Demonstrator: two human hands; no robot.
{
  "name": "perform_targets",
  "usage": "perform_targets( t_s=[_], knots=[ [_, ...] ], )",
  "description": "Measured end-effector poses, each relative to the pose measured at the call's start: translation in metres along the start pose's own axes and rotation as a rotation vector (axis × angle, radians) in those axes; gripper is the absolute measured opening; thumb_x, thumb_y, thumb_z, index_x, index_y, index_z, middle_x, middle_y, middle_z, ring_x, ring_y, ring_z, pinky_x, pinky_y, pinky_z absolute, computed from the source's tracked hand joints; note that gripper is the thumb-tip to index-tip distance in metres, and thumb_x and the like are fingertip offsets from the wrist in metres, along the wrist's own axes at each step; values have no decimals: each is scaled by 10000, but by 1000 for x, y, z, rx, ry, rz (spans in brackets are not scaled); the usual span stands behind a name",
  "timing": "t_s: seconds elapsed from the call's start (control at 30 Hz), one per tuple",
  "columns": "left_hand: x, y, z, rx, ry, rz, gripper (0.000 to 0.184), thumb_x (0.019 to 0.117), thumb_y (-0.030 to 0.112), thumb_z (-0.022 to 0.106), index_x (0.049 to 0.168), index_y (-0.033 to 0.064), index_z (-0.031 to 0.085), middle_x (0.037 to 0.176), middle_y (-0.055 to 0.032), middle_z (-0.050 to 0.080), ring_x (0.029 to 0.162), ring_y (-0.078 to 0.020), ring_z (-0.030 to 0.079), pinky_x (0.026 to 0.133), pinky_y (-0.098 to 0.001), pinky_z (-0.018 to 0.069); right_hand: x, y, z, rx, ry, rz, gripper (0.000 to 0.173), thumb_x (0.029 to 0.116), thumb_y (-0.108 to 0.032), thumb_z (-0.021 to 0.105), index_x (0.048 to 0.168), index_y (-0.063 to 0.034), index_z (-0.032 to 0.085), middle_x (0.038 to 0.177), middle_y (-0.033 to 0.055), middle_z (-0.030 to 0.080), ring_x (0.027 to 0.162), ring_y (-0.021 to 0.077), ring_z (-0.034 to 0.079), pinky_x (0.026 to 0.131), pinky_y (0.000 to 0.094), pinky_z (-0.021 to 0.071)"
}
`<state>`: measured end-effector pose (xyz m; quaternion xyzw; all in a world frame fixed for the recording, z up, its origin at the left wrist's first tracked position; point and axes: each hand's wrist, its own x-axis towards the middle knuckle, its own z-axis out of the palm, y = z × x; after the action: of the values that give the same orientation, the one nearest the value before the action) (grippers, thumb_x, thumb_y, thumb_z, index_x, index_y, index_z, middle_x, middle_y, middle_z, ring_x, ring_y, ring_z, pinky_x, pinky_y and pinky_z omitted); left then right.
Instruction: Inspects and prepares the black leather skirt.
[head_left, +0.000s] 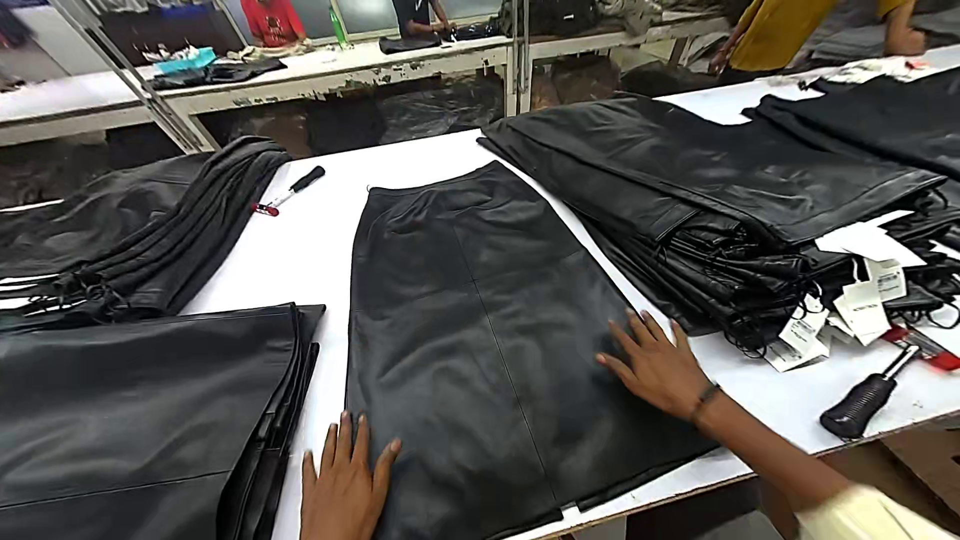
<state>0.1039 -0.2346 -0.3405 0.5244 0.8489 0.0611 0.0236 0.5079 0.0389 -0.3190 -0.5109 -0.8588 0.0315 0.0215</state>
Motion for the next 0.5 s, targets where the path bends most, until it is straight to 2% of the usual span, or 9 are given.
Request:
perform_targets(
  t_s=[0.07,0.13,0.2,0.3,0.37,0.43,0.5],
  knots=[
    [-28,-4,15,-34,14,-12,962,995,751,210,1574,1,378,1641,-239,325,1507,-456,324,1162,-766,171,-58,19,21,-22,93,17,869,966,-763,264,1554,-155,464,1620,212,363,1499,464,309,1144,781,179],
    [-31,-7,32,-33,107,-1,953,998,740,216,1574,-2,377,1635,-228,345,1505,-442,339,1162,-764,177,-90,30,46,-26,152,58,886,947,-792,219,1566,-202,451,1625,192,367,1480,480,336,1105,812,191],
    [-16,-9,36,-6,142,9,943,1001,731,209,1570,0,388,1632,-214,361,1506,-430,344,1178,-746,178,-92,33,62,-11,210,87,871,946,-789,191,1575,-237,436,1626,181,370,1482,477,334,1095,809,193],
    [17,-14,34,24,86,22,951,1000,734,192,1585,2,353,1652,-201,328,1536,-399,295,1207,-719,142,-66,29,65,7,229,100,879,957,-774,191,1575,-198,434,1614,228,365,1479,507,315,1101,811,182],
    [31,-17,29,45,34,1,959,993,746,184,1598,16,332,1669,-183,299,1547,-369,281,1214,-701,148,-53,23,61,17,171,108,893,958,-779,200,1588,-181,406,1633,234,322,1488,513,290,1110,796,201],
    [28,-11,17,73,9,-58,904,1005,716,251,1575,29,391,1646,-187,349,1514,-379,351,1197,-670,242,-50,21,50,44,94,100,865,972,-760,220,1579,-178,422,1645,226,302,1476,500,322,1110,732,293],
    [9,-3,5,11,59,-140,734,1023,581,465,1481,10,524,1502,-278,501,1369,-478,501,1060,-677,419,-59,27,41,175,131,91,708,1034,-623,299,1527,-159,505,1608,222,375,1414,474,434,1071,676,395]
  ],
)
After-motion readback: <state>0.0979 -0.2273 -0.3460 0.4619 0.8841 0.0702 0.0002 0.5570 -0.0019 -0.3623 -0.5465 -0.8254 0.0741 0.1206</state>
